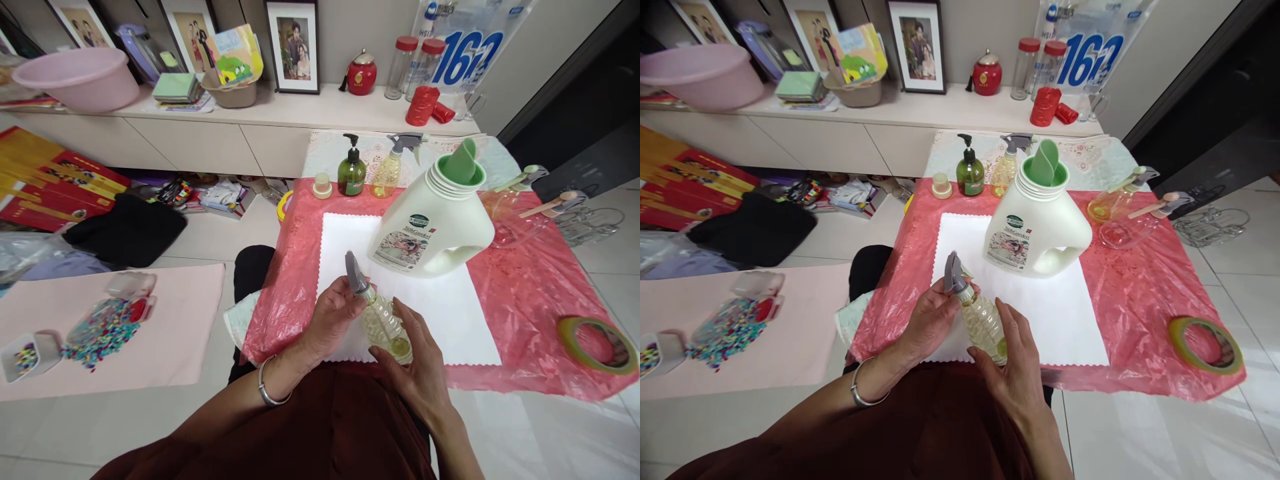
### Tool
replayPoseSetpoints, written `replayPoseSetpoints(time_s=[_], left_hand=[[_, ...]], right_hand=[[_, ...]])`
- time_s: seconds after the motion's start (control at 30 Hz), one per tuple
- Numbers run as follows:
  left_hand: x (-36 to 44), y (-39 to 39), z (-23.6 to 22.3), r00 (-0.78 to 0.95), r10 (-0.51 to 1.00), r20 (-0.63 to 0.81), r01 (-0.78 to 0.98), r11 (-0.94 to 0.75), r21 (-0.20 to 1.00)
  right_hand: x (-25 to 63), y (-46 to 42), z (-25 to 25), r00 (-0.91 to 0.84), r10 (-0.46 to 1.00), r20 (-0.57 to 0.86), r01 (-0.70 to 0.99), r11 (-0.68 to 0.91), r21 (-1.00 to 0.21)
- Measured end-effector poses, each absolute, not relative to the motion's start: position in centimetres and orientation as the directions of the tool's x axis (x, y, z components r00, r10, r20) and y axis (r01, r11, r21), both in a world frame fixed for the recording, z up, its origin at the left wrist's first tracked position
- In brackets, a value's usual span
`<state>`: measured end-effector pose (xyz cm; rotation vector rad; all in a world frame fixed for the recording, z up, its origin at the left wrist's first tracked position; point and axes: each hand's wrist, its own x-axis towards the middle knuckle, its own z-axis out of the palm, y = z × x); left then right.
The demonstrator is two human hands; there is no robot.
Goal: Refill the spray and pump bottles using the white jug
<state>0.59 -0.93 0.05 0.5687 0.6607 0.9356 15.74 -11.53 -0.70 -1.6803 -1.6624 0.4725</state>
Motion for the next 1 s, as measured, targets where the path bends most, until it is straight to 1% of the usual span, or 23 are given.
replayPoseSetpoints(time_s=[0.07, 0.17, 0.27, 0.43, 0.67, 0.87, 1.0], left_hand=[[0.74, -0.99, -0.18, 0.397, 0.877, -0.269, -0.557, 0.463, 0.689], [0.86, -0.94, -0.35, 0.359, 0.875, -0.325, -0.561, 0.48, 0.674], [0.83, -0.71, -0.15, 0.368, 0.857, -0.361, -0.542, 0.514, 0.665], [0.62, -0.4, 0.13, 0.374, 0.865, -0.334, -0.567, 0.498, 0.656], [0.23, -0.61, 0.31, 0.414, 0.872, -0.261, -0.545, 0.467, 0.696], [0.53, -0.67, 0.29, 0.37, 0.884, -0.287, -0.548, 0.457, 0.7], [0.42, -0.32, 0.38, 0.371, 0.871, -0.324, -0.539, 0.485, 0.689]], right_hand=[[15.47, -11.45, -0.76, 0.107, 0.966, 0.235, 0.712, 0.091, -0.697], [15.11, -11.37, -0.89, 0.115, 0.961, 0.251, 0.713, 0.096, -0.694], [15.0, -11.37, -0.97, 0.124, 0.958, 0.26, 0.707, 0.099, -0.7], [15.27, -11.45, -1.08, 0.125, 0.965, 0.232, 0.669, 0.09, -0.737], [15.26, -11.5, -1.42, 0.133, 0.97, 0.201, 0.644, 0.07, -0.761], [14.97, -11.29, -1.08, 0.122, 0.968, 0.22, 0.646, 0.09, -0.758], [15.01, -11.26, -1.04, 0.114, 0.97, 0.213, 0.627, 0.096, -0.773]])
